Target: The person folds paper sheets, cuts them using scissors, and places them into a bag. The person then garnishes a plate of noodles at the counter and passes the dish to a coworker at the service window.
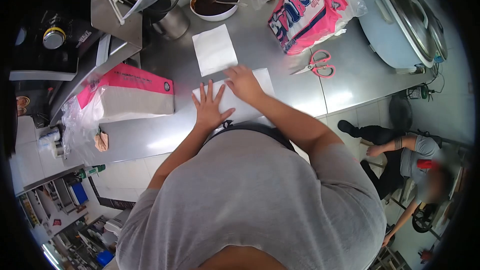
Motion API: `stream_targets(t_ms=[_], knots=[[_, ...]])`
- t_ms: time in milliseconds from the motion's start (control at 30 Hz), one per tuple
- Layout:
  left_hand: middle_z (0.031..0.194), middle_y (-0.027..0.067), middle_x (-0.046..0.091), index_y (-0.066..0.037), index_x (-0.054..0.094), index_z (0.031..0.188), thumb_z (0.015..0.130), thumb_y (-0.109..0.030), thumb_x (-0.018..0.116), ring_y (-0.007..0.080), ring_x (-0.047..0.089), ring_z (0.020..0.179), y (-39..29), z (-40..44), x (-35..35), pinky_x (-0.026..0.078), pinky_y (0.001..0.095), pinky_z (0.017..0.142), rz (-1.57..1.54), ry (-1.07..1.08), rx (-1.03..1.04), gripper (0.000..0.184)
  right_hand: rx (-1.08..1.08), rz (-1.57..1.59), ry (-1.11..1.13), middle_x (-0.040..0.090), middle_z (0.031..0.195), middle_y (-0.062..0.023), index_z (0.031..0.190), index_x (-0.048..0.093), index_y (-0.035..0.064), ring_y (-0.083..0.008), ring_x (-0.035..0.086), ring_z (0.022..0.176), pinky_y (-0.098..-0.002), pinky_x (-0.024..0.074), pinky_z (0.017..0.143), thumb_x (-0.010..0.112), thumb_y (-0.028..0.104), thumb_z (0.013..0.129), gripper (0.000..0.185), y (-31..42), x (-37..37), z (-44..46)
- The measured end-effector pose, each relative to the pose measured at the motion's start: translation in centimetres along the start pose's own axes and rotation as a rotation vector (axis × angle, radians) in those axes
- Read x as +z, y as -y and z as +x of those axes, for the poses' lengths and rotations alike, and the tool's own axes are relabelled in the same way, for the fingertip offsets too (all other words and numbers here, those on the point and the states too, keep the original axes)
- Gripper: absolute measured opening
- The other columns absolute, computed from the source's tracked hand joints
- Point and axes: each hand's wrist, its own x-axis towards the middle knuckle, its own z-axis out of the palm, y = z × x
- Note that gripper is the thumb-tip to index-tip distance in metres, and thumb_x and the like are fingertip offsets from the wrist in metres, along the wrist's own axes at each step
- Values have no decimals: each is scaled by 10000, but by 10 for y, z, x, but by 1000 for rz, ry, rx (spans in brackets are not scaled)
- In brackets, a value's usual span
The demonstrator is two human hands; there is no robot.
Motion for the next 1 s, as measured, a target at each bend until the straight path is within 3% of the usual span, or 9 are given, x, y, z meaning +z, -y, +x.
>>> stream_targets(t_ms=[33,133,300,400,500,600,733,900,1000], knots=[[1554,172,81,-242,299,1469,769,-688,536,419,-29,1422,-1,0,-2,0,696,1044,-1,20,-4,862,-149,-3,-137,572,1154,-97,1077,614,69,-282,509,1090,-429,408,917,671,173,767,331,-2,2,21],[1555,175,69,-235,298,1468,759,-692,544,413,-26,1424,-4,5,-9,-5,688,1050,1,44,-19,878,-275,-141,-14,590,1071,-85,1026,630,76,-276,524,1059,-412,434,872,661,145,765,273,1,6,70],[1555,175,59,-222,301,1467,751,-679,565,401,-27,1427,-1,4,-11,-5,678,1058,-33,55,-32,890,-197,-159,180,600,990,-59,834,647,74,-285,548,980,-421,445,842,658,110,745,97,-5,19,91],[1539,185,136,-170,383,1422,798,-546,616,387,33,1429,0,4,-12,22,643,1082,-145,-19,-62,764,-178,-63,130,610,945,-56,761,640,64,-291,558,945,-404,456,813,618,85,758,31,-13,22,89],[1473,178,291,-104,486,1325,844,-378,634,367,145,1414,6,6,-24,53,600,1101,-350,-264,30,572,-112,59,74,622,874,-83,730,630,49,-307,568,898,-392,469,768,566,44,760,71,-18,23,93],[1400,168,394,-93,545,1244,848,-215,639,356,297,1353,6,14,-45,175,523,1109,-383,-429,11,425,-62,146,23,627,821,-111,712,627,41,-328,573,859,-394,475,739,523,17,747,113,-23,27,96],[1381,152,419,-78,541,1245,861,-187,628,337,367,1312,15,29,-56,287,429,1080,-778,-433,-103,408,21,182,-18,636,799,-106,735,653,31,-279,600,802,-364,480,719,547,34,754,107,-26,22,108],[1357,120,449,-22,413,1338,946,-273,547,245,399,1285,-2,48,-79,324,382,1047,-1468,-344,-361,484,513,831,105,650,800,-50,826,675,5,-163,590,734,-306,478,684,616,107,821,118,21,-41,110],[1310,97,471,-35,357,1375,998,-420,378,216,425,1237,-14,53,-79,323,364,1048,-1849,-298,-198,540,601,1122,177,639,780,-46,842,674,-3,-133,572,707,-282,465,651,636,132,840,140,51,-61,82]])
